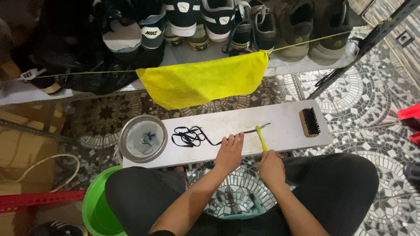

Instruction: The person scrubs a black shoelace on a white board using a yellow toothbrush. They repeatedly dip the toothbrush into a metal bowl of soapy water to clean the lace.

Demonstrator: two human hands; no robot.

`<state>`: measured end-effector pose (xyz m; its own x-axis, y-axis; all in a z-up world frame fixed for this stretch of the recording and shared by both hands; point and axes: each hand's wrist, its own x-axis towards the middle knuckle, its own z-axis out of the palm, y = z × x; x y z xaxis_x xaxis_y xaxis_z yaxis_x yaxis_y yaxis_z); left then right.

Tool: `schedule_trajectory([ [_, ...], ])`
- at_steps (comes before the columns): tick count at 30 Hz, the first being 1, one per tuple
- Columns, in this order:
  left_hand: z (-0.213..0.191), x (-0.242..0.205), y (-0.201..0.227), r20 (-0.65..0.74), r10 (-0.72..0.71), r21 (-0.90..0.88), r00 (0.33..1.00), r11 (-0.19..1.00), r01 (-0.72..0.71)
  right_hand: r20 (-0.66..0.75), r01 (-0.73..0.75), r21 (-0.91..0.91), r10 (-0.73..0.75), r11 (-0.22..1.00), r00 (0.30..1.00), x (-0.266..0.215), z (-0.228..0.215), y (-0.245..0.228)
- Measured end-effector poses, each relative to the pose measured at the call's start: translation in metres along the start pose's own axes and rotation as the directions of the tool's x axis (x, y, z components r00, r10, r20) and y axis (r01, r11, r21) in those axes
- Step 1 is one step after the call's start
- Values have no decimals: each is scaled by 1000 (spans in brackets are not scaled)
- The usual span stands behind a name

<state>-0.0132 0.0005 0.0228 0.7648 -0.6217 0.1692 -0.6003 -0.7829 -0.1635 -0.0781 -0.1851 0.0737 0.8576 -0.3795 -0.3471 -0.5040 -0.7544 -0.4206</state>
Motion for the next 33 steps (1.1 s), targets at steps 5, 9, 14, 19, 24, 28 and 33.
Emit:
schedule_trajectory([
  [5,9,3,0,-1,-5,-3,1000,1000,5,76,2,27,-4,1000,997,-18,-13,-17],
  [9,-7,2,-1,-20,5,9,1000,1000,-5,47,-19,-80,23,997,999,-6,-14,-15],
  [14,0,1,-1,-15,8,30,1000,1000,-7,64,31,-160,-21,987,998,-9,-17,-12],
  [19,-20,4,-3,2,-6,-34,1000,999,6,36,-19,-86,22,996,999,-26,-31,-31],
  [24,-50,6,-7,59,-26,-180,998,983,36,53,-22,-82,27,996,998,-11,-25,-17],
  [28,-44,13,-9,27,-14,-216,1000,976,20,45,-25,-50,27,998,999,-30,-43,-31],
  [33,-54,16,-10,53,-17,-212,998,977,27,-11,-67,20,67,998,998,-18,-48,-24],
])
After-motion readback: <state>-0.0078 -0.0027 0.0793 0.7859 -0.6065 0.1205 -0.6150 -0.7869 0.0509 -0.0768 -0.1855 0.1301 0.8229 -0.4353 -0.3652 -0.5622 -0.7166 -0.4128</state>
